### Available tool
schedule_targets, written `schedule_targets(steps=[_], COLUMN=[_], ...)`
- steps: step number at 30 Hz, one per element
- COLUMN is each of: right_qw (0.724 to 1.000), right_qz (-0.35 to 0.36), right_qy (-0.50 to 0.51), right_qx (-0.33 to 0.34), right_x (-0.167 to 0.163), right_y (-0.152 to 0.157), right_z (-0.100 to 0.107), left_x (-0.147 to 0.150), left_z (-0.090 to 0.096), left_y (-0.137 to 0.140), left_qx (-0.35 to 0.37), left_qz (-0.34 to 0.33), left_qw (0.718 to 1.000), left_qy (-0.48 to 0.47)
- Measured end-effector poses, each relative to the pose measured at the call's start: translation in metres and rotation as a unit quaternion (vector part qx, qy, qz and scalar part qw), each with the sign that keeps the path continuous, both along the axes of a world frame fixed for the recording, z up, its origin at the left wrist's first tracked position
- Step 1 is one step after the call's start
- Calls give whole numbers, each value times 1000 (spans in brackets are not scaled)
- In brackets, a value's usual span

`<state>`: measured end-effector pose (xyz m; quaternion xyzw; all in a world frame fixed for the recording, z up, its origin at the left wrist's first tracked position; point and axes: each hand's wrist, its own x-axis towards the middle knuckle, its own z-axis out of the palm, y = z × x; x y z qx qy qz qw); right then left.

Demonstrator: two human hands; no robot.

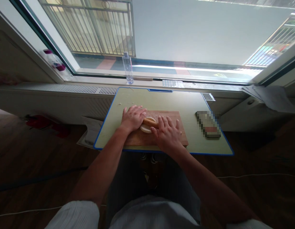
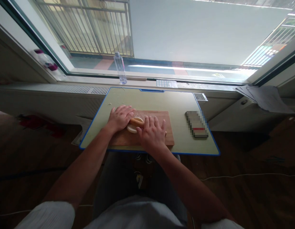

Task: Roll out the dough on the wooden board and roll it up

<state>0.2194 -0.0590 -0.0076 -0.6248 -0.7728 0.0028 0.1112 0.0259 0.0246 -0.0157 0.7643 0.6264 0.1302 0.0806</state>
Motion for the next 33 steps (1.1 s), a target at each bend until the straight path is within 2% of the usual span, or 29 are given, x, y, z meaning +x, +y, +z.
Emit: schedule_targets(steps=[7,17,27,33], right_qw=[1000,999,997,994], right_qz=[27,46,63,89], right_qy=[8,21,31,38], right_qx=[6,16,19,44], right_x=[-5,-8,-11,-9], right_y=[-22,-38,-56,-66], right_z=[-2,-10,-15,-20], left_x=[-6,-11,-20,-23], left_z=[-5,-2,-2,-6], left_y=[-1,-17,-45,-68], left_qx=[-1,7,25,45], left_qz=[-15,-10,3,33], left_qw=[1000,1000,999,998], left_qy=[-17,-20,-34,-26])
